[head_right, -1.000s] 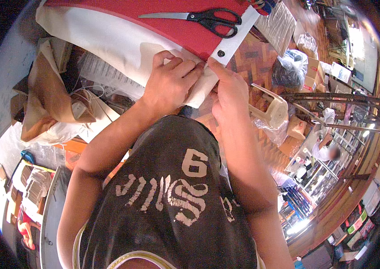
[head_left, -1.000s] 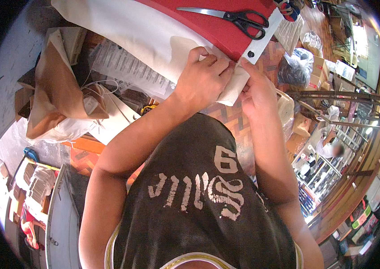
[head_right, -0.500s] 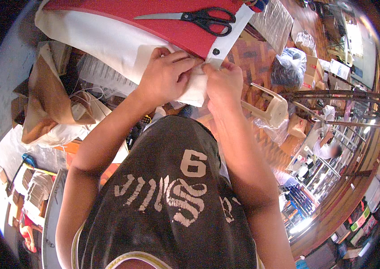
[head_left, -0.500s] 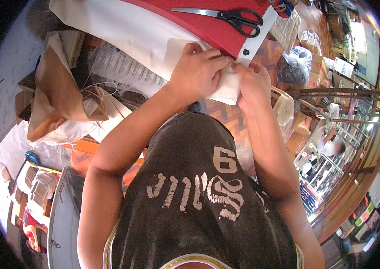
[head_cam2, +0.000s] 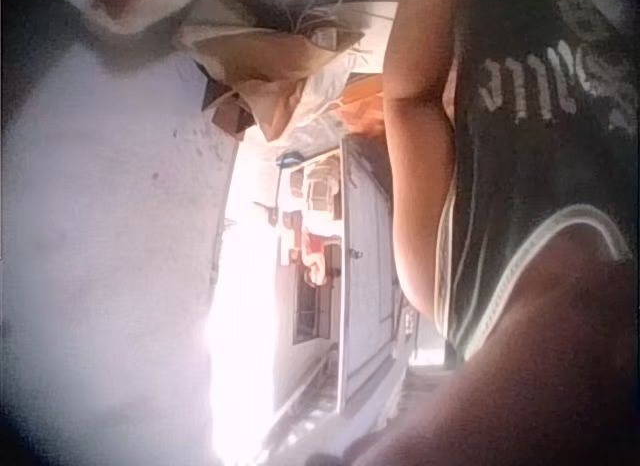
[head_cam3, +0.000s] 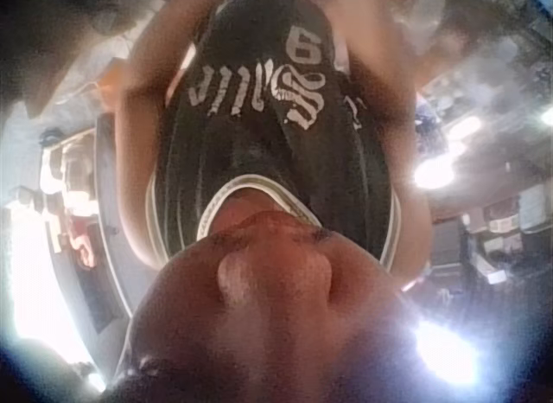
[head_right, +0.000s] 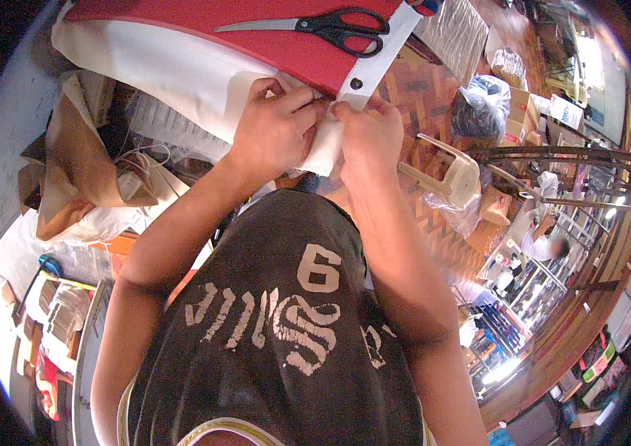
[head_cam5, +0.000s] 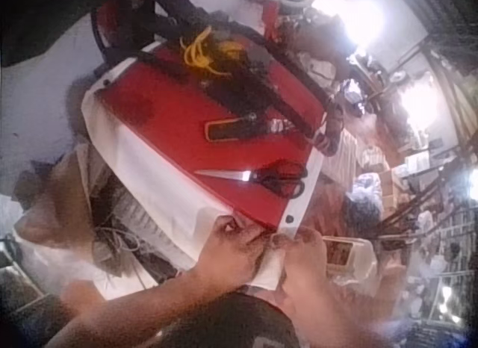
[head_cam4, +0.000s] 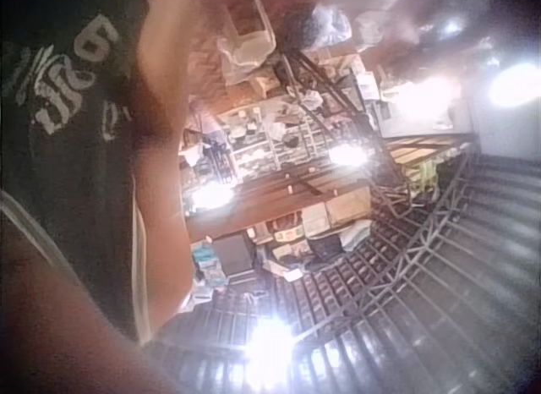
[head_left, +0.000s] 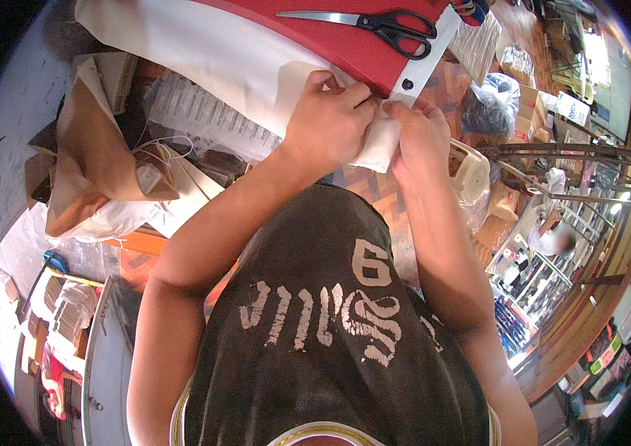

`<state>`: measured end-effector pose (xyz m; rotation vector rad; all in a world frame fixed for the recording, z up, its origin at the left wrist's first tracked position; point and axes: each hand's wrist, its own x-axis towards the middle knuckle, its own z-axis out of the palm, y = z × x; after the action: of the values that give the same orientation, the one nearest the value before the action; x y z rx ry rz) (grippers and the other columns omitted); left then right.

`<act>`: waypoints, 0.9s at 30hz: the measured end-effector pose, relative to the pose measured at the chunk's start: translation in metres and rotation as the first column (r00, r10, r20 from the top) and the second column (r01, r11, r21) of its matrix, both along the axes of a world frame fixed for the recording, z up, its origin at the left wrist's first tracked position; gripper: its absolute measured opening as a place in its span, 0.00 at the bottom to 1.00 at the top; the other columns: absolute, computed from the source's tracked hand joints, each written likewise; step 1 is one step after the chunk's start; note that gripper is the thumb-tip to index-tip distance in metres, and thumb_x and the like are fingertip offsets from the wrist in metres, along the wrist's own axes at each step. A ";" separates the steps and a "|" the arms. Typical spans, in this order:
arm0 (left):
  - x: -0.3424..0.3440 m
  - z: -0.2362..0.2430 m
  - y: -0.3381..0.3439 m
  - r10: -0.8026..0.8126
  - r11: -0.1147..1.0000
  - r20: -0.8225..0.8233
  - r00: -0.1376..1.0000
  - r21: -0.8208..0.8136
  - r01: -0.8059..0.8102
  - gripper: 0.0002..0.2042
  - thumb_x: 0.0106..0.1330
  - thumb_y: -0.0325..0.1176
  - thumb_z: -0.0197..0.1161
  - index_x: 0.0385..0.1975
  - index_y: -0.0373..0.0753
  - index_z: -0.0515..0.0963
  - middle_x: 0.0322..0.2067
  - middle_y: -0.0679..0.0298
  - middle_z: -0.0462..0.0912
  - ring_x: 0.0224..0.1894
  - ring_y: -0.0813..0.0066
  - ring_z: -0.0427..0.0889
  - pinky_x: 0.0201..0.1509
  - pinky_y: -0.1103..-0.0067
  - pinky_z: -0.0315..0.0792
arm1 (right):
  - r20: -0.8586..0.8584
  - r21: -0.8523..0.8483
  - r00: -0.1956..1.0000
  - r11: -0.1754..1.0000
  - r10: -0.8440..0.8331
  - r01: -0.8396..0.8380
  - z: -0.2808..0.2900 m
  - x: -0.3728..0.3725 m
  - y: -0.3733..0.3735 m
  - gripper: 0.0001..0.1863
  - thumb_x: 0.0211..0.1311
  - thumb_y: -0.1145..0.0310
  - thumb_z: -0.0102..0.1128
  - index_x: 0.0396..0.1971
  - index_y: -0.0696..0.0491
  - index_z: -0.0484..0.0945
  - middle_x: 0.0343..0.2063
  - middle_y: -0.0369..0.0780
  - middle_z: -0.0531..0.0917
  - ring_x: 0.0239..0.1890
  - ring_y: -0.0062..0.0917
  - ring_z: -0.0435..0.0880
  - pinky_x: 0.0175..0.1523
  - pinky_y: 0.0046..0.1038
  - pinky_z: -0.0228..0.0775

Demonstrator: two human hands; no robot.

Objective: The person uses scissors to trim a white fabric strip on a red and white bag, then folds the edge and uses a handheld rivet tool to attach metal rivets along the strip. The person repeats folding and riveting along the bag edge.

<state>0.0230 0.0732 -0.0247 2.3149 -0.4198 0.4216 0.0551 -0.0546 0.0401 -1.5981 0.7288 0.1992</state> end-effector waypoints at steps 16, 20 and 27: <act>0.001 0.011 0.013 -0.098 0.985 -0.152 0.983 -0.158 0.074 0.18 0.53 0.32 0.65 0.45 0.39 0.83 0.40 0.63 0.81 0.44 0.65 0.80 0.58 0.61 0.62 | -0.074 0.200 0.995 0.976 -0.071 0.085 0.005 0.000 0.004 0.11 0.58 0.84 0.58 0.42 0.64 0.74 0.37 0.45 0.82 0.36 0.33 0.86 0.38 0.36 0.81; -0.006 0.023 0.031 -0.182 0.971 -0.131 0.975 -0.181 0.157 0.26 0.50 0.35 0.67 0.53 0.39 0.79 0.46 0.57 0.79 0.49 0.60 0.78 0.61 0.58 0.60 | -0.113 0.161 0.988 0.980 -0.101 0.119 0.005 -0.001 0.006 0.10 0.58 0.82 0.59 0.41 0.64 0.76 0.36 0.45 0.82 0.35 0.32 0.86 0.37 0.35 0.80; -0.006 0.005 0.017 -0.073 0.996 -0.020 0.997 -0.049 0.072 0.26 0.50 0.39 0.66 0.53 0.41 0.79 0.46 0.60 0.79 0.49 0.61 0.79 0.59 0.61 0.59 | -0.136 0.116 0.990 0.993 0.029 -0.013 0.009 0.000 0.003 0.10 0.62 0.77 0.56 0.43 0.63 0.75 0.37 0.44 0.81 0.36 0.30 0.84 0.41 0.33 0.77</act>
<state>0.0173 0.0903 -0.0193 2.2483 -0.4759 0.3669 0.0554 -0.0519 0.0492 -1.4936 0.7927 0.3629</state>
